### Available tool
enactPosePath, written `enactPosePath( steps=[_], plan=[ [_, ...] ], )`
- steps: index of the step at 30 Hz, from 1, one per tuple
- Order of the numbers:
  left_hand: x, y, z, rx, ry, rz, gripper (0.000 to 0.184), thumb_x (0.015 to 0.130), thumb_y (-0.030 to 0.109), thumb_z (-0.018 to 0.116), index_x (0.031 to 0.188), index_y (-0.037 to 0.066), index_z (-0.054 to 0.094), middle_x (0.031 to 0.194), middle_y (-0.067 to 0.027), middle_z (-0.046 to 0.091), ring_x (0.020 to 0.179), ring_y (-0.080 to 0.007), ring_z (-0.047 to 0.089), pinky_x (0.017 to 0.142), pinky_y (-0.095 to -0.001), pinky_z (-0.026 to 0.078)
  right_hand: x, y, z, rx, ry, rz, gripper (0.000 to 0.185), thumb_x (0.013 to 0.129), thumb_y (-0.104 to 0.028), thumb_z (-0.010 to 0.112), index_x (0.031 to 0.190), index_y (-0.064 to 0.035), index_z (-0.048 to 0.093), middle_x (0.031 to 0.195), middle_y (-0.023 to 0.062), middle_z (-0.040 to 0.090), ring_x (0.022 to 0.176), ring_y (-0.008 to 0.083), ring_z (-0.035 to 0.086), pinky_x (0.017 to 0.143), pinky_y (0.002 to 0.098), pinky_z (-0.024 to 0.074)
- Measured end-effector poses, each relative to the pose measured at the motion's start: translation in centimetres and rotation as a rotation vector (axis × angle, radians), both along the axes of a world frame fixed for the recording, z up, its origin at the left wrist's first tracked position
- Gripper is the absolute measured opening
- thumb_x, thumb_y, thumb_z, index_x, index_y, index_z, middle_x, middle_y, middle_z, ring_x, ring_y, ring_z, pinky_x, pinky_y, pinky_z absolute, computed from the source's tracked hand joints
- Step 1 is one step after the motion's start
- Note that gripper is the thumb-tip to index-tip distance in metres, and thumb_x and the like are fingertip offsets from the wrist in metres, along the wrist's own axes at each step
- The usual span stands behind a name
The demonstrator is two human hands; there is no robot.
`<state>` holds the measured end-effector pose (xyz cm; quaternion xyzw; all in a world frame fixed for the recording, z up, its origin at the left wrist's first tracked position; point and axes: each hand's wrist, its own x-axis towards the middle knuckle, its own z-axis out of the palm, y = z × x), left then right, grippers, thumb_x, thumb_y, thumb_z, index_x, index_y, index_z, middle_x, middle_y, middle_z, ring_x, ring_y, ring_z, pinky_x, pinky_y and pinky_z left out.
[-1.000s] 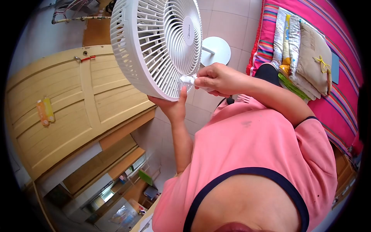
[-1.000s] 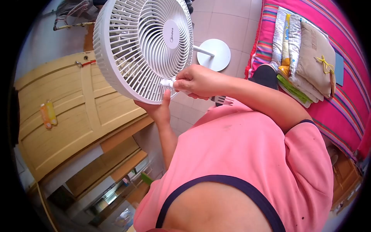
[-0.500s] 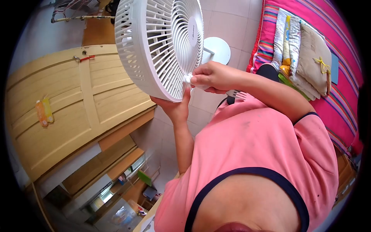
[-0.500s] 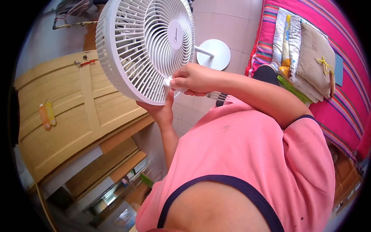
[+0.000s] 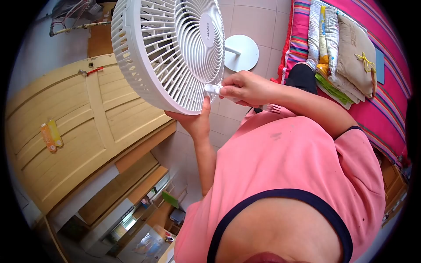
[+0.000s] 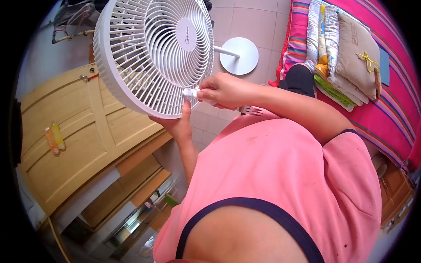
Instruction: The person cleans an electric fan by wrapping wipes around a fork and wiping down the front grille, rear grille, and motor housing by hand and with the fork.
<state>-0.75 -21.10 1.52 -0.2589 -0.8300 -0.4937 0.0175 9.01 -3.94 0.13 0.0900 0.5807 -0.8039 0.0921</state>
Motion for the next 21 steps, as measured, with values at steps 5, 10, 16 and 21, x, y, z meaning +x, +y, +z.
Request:
enactPosePath(
  steps=[5,10,16,21],
  plan=[
    [0.4,0.5,0.2,-0.007,0.041,-0.013,0.092,0.060,0.000,0.077,0.131,-0.003,0.018,0.128,-0.0187,0.037,0.117,-0.0286,0.045,0.099,-0.0391,0.039,-1.6,0.6,2.3,0.064,-0.072,0.076,0.031,0.096,-0.026,0.049,0.093,0.0015,0.062,0.054,0.0009,0.048,0.041,0.0089,0.043,0.039,0.0267,0.0337],
    [0.0,0.6,0.3,0.006,0.015,0.017,0.090,0.060,0.001,0.079,0.129,-0.004,0.020,0.124,-0.0179,0.040,0.114,-0.0276,0.046,0.096,-0.0386,0.041,-2.7,0.6,2.0,0.046,-0.056,0.123,0.030,0.096,-0.026,0.048,0.092,0.0004,0.062,0.053,0.0013,0.047,0.039,0.0092,0.042,0.038,0.0270,0.0335],
    [0.3,0.1,0.2,-0.016,0.031,0.033,0.092,0.059,0.001,0.079,0.131,-0.003,0.022,0.126,-0.0170,0.039,0.117,-0.0282,0.044,0.100,-0.0391,0.036,0.3,1.6,2.8,0.037,-0.122,0.148,0.030,0.096,-0.027,0.048,0.094,0.0003,0.061,0.052,0.0005,0.045,0.039,0.0082,0.039,0.038,0.0267,0.0325],
    [0.0,-0.3,-0.2,-0.043,0.071,0.002,0.094,0.059,0.000,0.080,0.131,-0.002,0.020,0.129,-0.0169,0.036,0.119,-0.0285,0.043,0.101,-0.0392,0.035,-0.3,1.7,3.2,0.052,-0.083,0.116,0.030,0.096,-0.026,0.048,0.094,-0.0002,0.062,0.054,0.0007,0.046,0.038,0.0083,0.038,0.038,0.0264,0.0317]
  ],
)
